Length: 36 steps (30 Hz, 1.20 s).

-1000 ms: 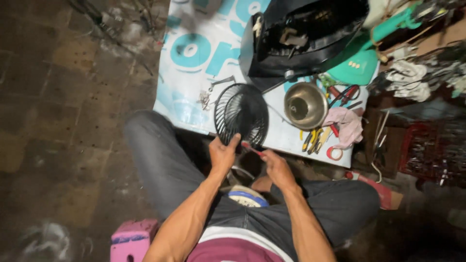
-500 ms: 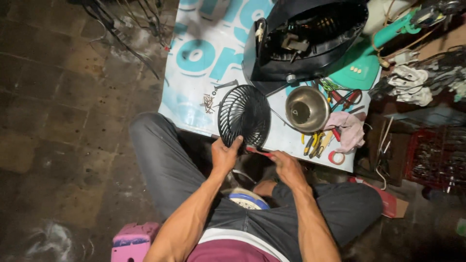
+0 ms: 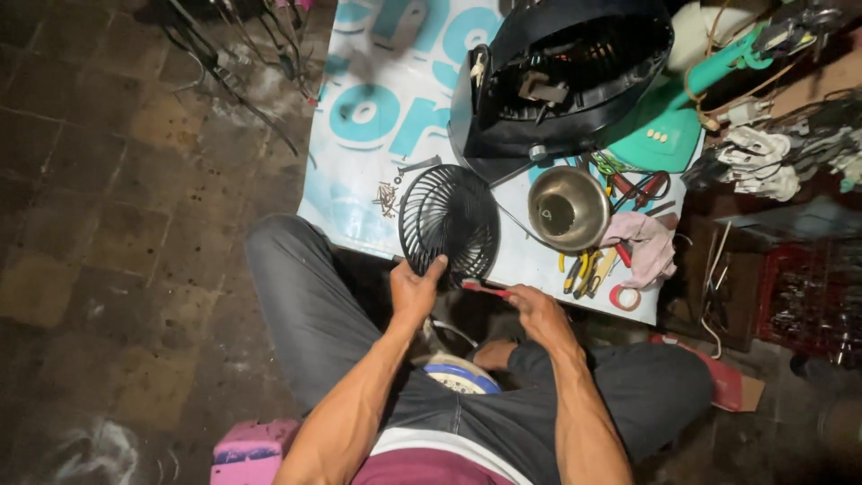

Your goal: The person sits on the floor and cleans a black fan cage using a red toothbrush and a pink cloth. They scrub the cage with the toothbrush, wipe it with the cloth, and then use the toothbrush to clean the fan motor housing.

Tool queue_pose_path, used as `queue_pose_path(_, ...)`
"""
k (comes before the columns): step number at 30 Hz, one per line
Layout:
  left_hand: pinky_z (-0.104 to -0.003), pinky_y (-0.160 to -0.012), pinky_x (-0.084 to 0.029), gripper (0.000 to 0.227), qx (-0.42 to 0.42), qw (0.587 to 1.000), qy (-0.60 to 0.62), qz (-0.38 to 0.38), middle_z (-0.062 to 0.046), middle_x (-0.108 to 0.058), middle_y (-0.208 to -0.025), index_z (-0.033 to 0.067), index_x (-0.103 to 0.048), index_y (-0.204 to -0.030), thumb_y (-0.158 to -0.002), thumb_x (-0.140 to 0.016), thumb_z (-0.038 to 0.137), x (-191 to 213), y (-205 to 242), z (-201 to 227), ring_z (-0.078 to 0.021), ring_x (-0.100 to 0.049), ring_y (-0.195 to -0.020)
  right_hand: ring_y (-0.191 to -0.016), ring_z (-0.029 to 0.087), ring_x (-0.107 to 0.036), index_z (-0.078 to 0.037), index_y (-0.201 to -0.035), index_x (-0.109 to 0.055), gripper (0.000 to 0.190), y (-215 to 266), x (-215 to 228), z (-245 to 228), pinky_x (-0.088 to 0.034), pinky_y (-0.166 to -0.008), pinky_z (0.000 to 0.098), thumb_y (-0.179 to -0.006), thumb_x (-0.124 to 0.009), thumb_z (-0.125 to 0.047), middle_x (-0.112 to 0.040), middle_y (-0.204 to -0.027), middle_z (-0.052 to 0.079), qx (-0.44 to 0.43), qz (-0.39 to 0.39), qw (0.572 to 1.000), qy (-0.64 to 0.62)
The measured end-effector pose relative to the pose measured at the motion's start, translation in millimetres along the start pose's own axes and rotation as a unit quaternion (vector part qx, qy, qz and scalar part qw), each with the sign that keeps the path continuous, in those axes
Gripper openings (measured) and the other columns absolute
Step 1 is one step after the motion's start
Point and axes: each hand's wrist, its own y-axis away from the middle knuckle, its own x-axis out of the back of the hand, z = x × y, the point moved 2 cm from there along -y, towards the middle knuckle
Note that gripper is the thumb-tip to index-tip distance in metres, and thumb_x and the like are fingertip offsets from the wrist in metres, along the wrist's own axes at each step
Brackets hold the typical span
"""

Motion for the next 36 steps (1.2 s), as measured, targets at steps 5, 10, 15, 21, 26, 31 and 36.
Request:
queue_pose_path(5, -0.037, -0.063, -0.051, 0.029, 0.016, 0.999, 0.03, 0.007, -0.013, -0.069, -0.068, 0.0001, -0.071, -0.077, -0.079, -0.085, 0.025, -3, 10, 27, -0.0194, -0.061, -0.068, -0.096, 0.037, -0.07, -0.024, -0.113, -0.074, 0.023, -6, -2, -10, -0.054, -0.086, 0.0487, -0.101, -0.055, -0.026, -0.075, -0.095, 0.014, -0.018, 0.013, 1.0, -0.013)
queue_pose_path(10, -0.036, -0.064, -0.05, 0.028, 0.021, 0.999, 0.022, 0.016, -0.012, -0.069, -0.068, 0.0017, -0.071, -0.077, -0.078, -0.086, 0.026, 3, -3, -1, -0.0192, -0.062, -0.068, -0.093, 0.038, -0.069, -0.032, -0.109, -0.072, 0.02, -8, 0, 30, -0.056, -0.083, 0.0513, -0.099, -0.055, -0.034, -0.072, -0.09, 0.01, -0.006, 0.04, 0.99, 0.133)
queue_pose_path(15, -0.039, -0.066, -0.051, 0.032, 0.027, 0.999, 0.007, 0.018, -0.015, -0.069, -0.07, 0.0002, -0.071, -0.081, -0.077, -0.086, 0.028, 1, -6, -6, -0.0233, -0.066, -0.071, -0.087, 0.03, -0.07, -0.037, -0.106, -0.071, 0.019, -14, -10, 23, -0.056, -0.079, 0.0469, -0.099, -0.053, -0.038, -0.067, -0.081, 0.001, 0.033, 0.08, 0.973, 0.215)
queue_pose_path(21, -0.038, -0.066, -0.052, 0.03, 0.029, 1.0, 0.006, 0.011, -0.014, -0.069, -0.069, 0.0011, -0.072, -0.08, -0.077, -0.086, 0.028, -1, -7, -7, -0.021, -0.065, -0.07, -0.097, 0.04, -0.068, -0.025, -0.111, -0.073, 0.021, -14, 2, 6, -0.055, -0.084, 0.051, -0.1, -0.056, -0.03, -0.073, -0.094, 0.015, 0.007, 0.04, 0.997, 0.068)
queue_pose_path(26, -0.039, -0.069, -0.053, 0.03, 0.02, 1.0, 0.015, 0.003, -0.014, -0.071, -0.073, 0.0016, -0.073, -0.083, -0.078, -0.086, 0.028, 6, -16, -16, -0.0216, -0.067, -0.073, -0.105, 0.047, -0.065, -0.016, -0.114, -0.073, 0.025, -10, 6, -14, -0.051, -0.091, 0.0575, -0.101, -0.054, -0.024, -0.074, -0.104, 0.022, -0.02, -0.002, 0.999, -0.035)
queue_pose_path(31, -0.037, -0.069, -0.053, 0.027, 0.031, 0.999, 0.033, -0.008, -0.013, -0.07, -0.07, 0.0018, -0.073, -0.084, -0.082, -0.084, 0.027, -1, -14, -12, -0.0201, -0.065, -0.07, -0.113, 0.048, -0.062, -0.019, -0.118, -0.074, 0.03, -7, 17, -43, -0.048, -0.098, 0.0581, -0.1, -0.053, -0.03, -0.074, -0.11, 0.021, -0.068, -0.027, 0.997, -0.003)
queue_pose_path(36, -0.038, -0.072, -0.053, 0.029, 0.034, 0.998, 0.041, -0.019, -0.012, -0.071, -0.076, 0.0021, -0.074, -0.088, -0.083, -0.084, 0.029, 0, -11, -26, -0.0195, -0.065, -0.076, -0.112, 0.034, -0.067, -0.04, -0.119, -0.07, 0.03, -3, -2, -17, -0.049, -0.1, 0.0519, -0.1, -0.048, -0.044, -0.077, -0.105, 0.003, -0.127, -0.021, 0.985, 0.117)
